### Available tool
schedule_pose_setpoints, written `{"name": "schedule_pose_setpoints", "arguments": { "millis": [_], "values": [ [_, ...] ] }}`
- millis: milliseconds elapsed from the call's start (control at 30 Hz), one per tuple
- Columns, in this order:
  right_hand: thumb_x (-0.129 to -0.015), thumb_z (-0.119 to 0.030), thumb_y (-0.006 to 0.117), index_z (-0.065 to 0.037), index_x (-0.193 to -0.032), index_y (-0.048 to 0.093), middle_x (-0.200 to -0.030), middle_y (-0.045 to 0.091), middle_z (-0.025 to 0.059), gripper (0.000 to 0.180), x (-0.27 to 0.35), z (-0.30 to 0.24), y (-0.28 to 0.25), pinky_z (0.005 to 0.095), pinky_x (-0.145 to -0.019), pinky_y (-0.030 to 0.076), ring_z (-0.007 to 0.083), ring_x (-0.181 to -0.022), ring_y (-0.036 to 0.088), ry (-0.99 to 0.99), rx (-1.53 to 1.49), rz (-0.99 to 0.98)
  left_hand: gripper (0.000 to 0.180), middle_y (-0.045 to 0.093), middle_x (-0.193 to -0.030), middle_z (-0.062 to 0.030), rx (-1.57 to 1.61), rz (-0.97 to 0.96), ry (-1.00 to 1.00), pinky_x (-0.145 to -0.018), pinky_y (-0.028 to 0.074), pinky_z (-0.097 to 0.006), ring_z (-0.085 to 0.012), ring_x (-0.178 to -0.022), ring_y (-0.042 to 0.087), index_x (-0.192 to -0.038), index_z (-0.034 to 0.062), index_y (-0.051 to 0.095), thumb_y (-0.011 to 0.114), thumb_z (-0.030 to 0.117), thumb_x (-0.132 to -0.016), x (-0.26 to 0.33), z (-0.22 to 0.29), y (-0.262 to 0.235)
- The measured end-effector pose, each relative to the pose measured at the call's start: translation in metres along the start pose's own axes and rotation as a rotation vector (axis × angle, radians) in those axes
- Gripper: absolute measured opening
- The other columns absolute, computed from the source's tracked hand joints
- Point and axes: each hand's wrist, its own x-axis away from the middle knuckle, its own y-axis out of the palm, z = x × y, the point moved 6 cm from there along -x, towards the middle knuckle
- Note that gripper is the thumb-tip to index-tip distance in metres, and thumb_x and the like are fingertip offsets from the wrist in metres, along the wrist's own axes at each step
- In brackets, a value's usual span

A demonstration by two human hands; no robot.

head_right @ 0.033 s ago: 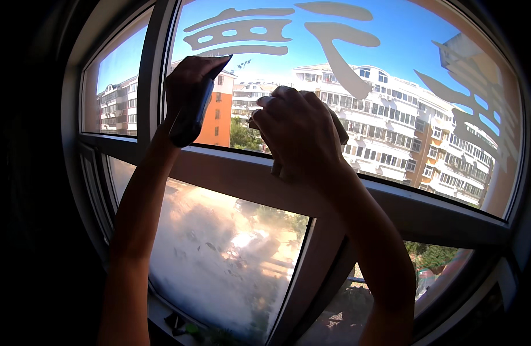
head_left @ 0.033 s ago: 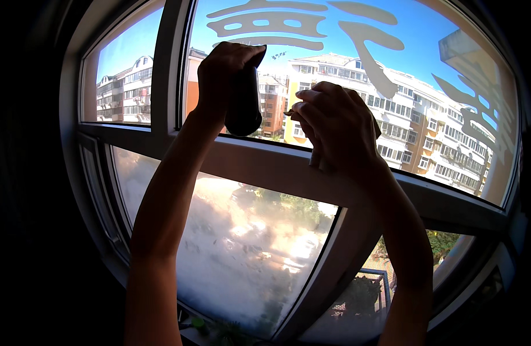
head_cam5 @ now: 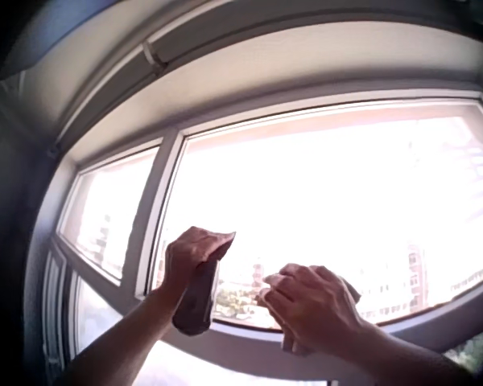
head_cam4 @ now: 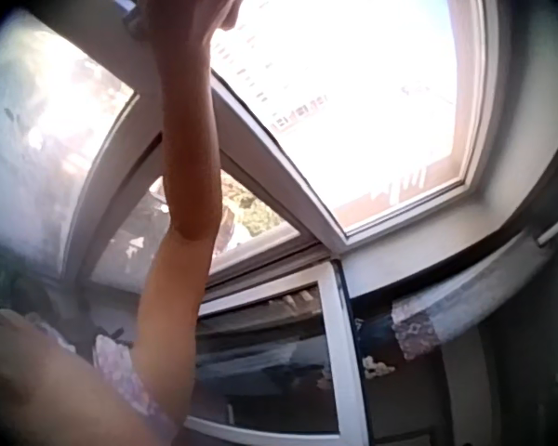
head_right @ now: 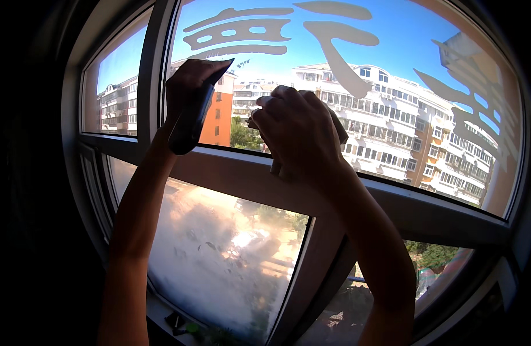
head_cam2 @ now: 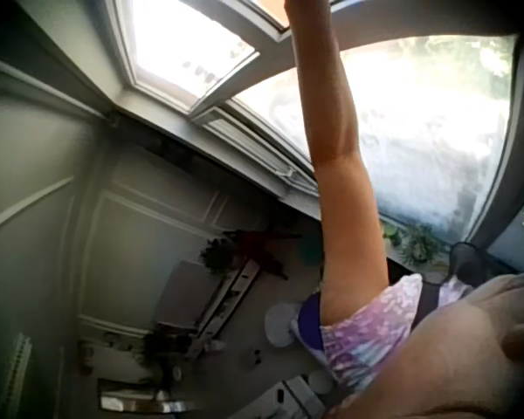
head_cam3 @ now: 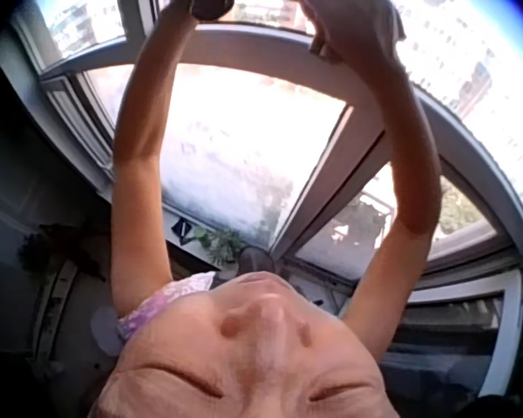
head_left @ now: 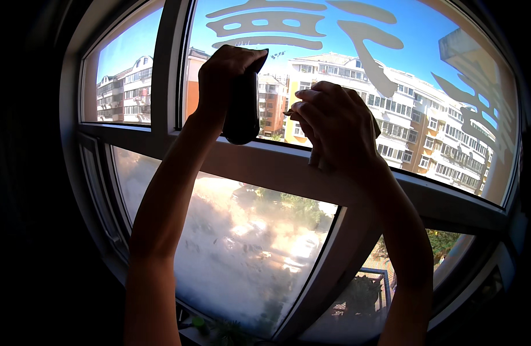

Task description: The person removes stickers and residue from a window pane using a scraper and a cloth.

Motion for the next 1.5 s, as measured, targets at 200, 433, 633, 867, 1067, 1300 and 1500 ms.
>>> {"name": "schedule_pose_setpoints", "arguments": {
  "millis": [200,433,633,867,1067,1300,1500],
  "values": [
    [-0.08,-0.018,0.07,-0.011,-0.083,0.067,-0.089,0.066,0.0005,0.008,0.002,-0.003,0.002,0.0336,-0.083,0.048,0.018,-0.1,0.061,-0.046,0.076,0.054,0.026,0.072,-0.087,-0.0011,-0.048,0.09,0.073,-0.071,0.055,-0.026,-0.0151,-0.082,0.068,-0.102,0.015,0.072,0.075,0.013,-0.076,0.003,0.007,0.001],
    [-0.078,-0.016,0.069,-0.013,-0.084,0.066,-0.088,0.066,0.0003,0.007,0.007,-0.005,0.004,0.0327,-0.085,0.047,0.0175,-0.101,0.06,-0.038,0.124,0.053,0.027,0.072,-0.09,-0.004,-0.045,0.031,0.072,-0.072,0.055,-0.028,-0.0185,-0.084,0.068,-0.104,0.0139,0.072,0.072,0.009,-0.077,0.017,0.013,0.002],
    [-0.077,-0.015,0.069,-0.013,-0.083,0.066,-0.089,0.066,0.0001,0.007,0.007,-0.002,0.005,0.0329,-0.085,0.047,0.017,-0.099,0.06,-0.021,0.111,-0.009,0.023,0.072,-0.088,-0.0031,0.065,0.06,0.08,-0.07,0.054,-0.027,-0.0188,-0.081,0.068,-0.103,0.0137,0.072,0.071,0.013,-0.08,0.018,0.022,0.001],
    [-0.077,-0.016,0.071,-0.013,-0.084,0.066,-0.091,0.066,-0.0006,0.009,0.006,-0.002,0.006,0.0334,-0.087,0.047,0.0167,-0.101,0.059,-0.017,0.086,0.015,0.026,0.072,-0.09,-0.0056,0.021,0.052,0.036,-0.078,0.055,-0.031,-0.0213,-0.085,0.068,-0.104,0.0127,0.072,0.069,0.011,-0.079,-0.008,0.012,0.002],
    [-0.078,-0.018,0.071,-0.014,-0.092,0.068,-0.098,0.066,0.0008,0.015,0.007,-0.002,0.008,0.034,-0.089,0.046,0.0175,-0.106,0.059,0.001,0.104,-0.04,0.026,0.071,-0.086,-0.0046,0.058,0.06,0.081,-0.074,0.054,-0.03,-0.0199,-0.081,0.067,-0.103,0.0121,0.071,0.071,0.01,-0.078,0.004,0.022,-0.004],
    [-0.077,-0.018,0.07,-0.013,-0.089,0.068,-0.096,0.067,0.0017,0.013,0.009,-0.001,0.01,0.0344,-0.087,0.046,0.0184,-0.104,0.059,-0.002,0.076,0.02,0.023,0.071,-0.085,-0.0063,0.033,0.074,0.093,-0.075,0.054,-0.031,-0.0225,-0.081,0.067,-0.102,0.01,0.071,0.069,0.009,-0.079,0.011,0.019,0.001],
    [-0.077,-0.016,0.069,-0.013,-0.087,0.067,-0.094,0.067,0.0018,0.01,0.01,-0.003,0.01,0.0337,-0.086,0.047,0.0186,-0.104,0.06,0.022,0.06,-0.007,0.026,0.071,-0.087,-0.0066,0.146,0.087,0.052,-0.074,0.053,-0.03,-0.0214,-0.082,0.067,-0.104,0.0104,0.071,0.07,0.01,-0.079,0.01,0.019,0.0]
  ]
}}
